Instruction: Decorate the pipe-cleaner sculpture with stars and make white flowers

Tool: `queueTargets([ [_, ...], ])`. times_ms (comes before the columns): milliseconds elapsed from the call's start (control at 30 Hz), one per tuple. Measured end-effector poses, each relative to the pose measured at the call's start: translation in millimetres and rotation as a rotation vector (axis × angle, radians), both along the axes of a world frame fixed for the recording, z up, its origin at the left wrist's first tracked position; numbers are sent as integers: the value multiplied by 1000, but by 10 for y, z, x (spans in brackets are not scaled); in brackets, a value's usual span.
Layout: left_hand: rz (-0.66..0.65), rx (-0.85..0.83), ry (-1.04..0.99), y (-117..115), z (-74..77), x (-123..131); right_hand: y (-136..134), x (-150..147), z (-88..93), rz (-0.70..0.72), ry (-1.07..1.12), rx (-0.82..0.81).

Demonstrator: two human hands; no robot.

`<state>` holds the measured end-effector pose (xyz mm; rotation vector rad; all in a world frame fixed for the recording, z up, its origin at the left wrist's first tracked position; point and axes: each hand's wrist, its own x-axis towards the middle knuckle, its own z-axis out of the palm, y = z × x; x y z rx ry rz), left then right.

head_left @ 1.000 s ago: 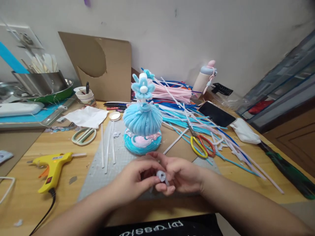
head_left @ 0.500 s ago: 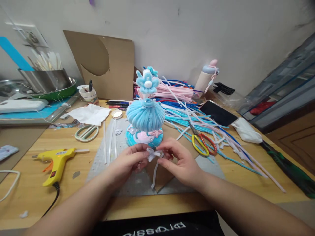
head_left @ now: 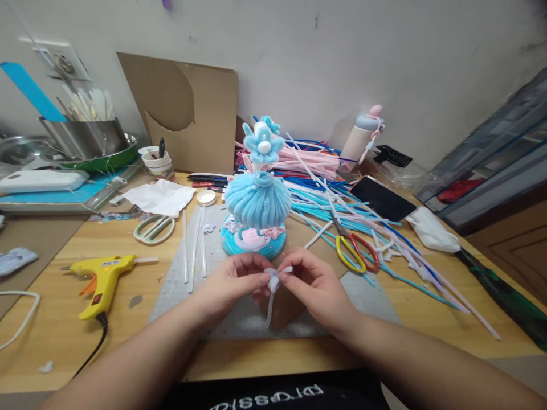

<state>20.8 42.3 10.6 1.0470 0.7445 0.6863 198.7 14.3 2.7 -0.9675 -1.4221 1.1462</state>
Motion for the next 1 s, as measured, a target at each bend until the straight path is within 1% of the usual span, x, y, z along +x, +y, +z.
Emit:
queueTargets([
  [100, -60, 8, -86, -24, 5, 2, -56, 9, 27, -93, -99, 154],
  [167, -69, 11, -133, -45, 13, 7, -92, 8, 41, -145, -122, 205],
  [267, -44, 7, -115, -64, 20, 4, -138, 14, 70, -213, -200, 295],
  [333, -53, 8, -110, -69, 20, -8, -159, 40, 103, -256, -291, 376],
  [433, -75, -12, -140, -74, 23, -28, -169, 110, 162, -251, -392, 505],
  [500, -84, -49, -163, -78, 30, -37, -156, 153, 192, -184, -374, 544],
  [567, -89, -88, -190, -80, 39, -40, -127, 171, 204, -82, -272, 483],
  [667, -75, -152, -227, -76, 51, -35, -74, 149, 188, 72, -55, 265],
  [733, -77, -205, -236, -75, 55, -27, -48, 120, 163, 145, 65, 122],
  [800, -91, -275, -237, -76, 59, -15, -38, 93, 139, 187, 148, 4],
  [900, -128, -380, -227, -82, 70, 9, -43, 69, 117, 197, 231, -133],
  [1000, -163, -420, -220, -82, 80, 27, -49, 53, 109, 231, 310, -274],
])
